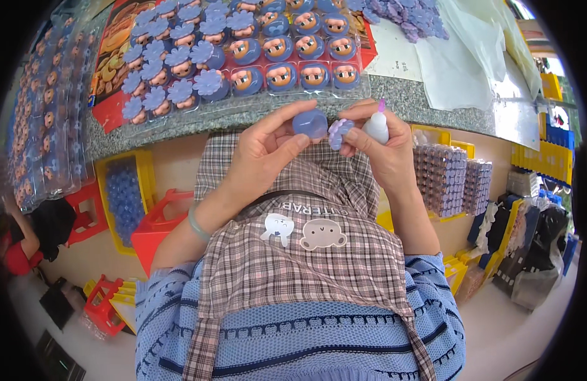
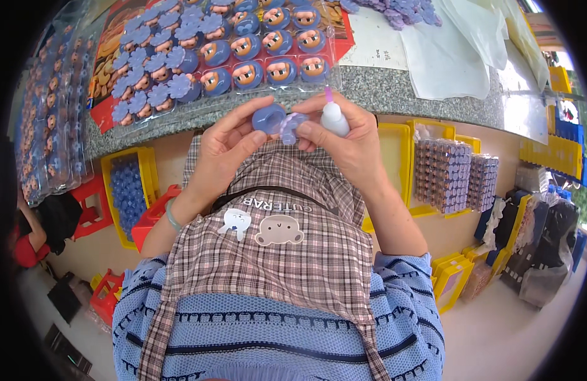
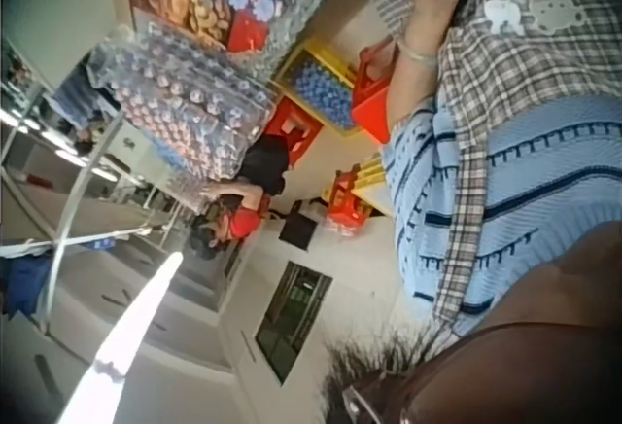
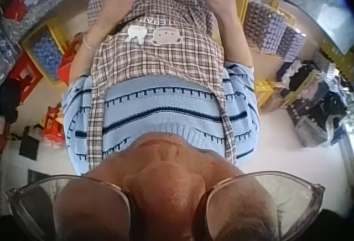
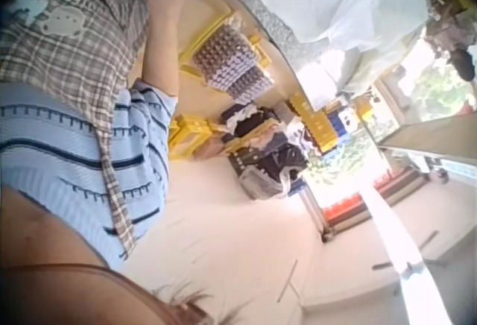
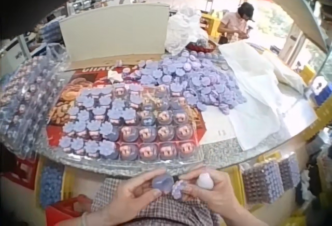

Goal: The person assembles toys by applying glue to pieces with a squeeze bottle, attaching components together by hand, and placing the assembled toys onto a tray.

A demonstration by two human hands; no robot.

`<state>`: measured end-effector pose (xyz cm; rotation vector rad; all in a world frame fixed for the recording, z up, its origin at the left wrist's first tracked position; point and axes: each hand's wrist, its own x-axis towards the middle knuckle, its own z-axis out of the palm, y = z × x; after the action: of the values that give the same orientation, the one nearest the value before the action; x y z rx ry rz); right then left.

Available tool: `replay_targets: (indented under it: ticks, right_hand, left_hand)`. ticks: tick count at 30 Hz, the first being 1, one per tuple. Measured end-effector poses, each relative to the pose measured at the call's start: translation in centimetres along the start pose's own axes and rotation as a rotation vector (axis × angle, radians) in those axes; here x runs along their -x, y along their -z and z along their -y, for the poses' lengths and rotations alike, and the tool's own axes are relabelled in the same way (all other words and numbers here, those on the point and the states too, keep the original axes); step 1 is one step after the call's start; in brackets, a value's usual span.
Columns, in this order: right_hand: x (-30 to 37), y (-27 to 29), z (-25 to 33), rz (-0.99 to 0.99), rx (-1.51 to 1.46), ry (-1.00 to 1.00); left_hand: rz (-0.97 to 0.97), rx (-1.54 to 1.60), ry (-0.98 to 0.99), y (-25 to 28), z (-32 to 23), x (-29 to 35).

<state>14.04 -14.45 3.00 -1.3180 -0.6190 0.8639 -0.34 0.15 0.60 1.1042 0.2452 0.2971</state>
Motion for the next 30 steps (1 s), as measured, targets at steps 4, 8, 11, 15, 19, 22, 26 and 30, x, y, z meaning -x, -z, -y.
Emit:
replay_targets:
  ticks: [4, 8, 11, 15, 19, 22, 26, 30]
  right_hand:
    - [0.2, -1.3, -0.1, -0.05, 0.149, 0.074]
    - [0.2, -1.7, 0.0, -0.039, 0.234, 0.109]
    - [0.3, -1.6, 0.0, -0.038, 0.332, 0.152]
    - [0.2, -1.4, -0.2, -0.047, 0.356, 0.131]
    - [0.3, -1.5, -0.7, -0.076, 0.28, 0.044]
    - [0.6, -1.8, -0.8, -0.104, 0.347, 0.064]
    - [0.7, -2.7, -1.1, -0.173, 0.373, 0.054]
    - [1.3, -3.2, -1.2, -0.206, 0.38, 0.084]
  left_hand:
    - [-0.024, -0.146, -0.085, 0.4, 0.5, 0.2]
    - [-0.029, -0.354, -0.168, 0.4, 0.1, 0.3]
    - [-0.022, -0.517, -0.219, 0.2, -0.6, 0.5]
    - [0.003, -0.734, -0.3, 0.3, -0.8, 0.5]
    - [0.008, -0.819, -0.371, 0.3, -0.5, 0.4]
    - [0.003, -0.819, -0.363, 0.3, -0.3, 0.5]
    - [-0.021, -0.856, -0.399, 0.3, 0.0, 0.5]
    - [0.003, -0.799, -0.314, 0.2, 0.0, 0.7]
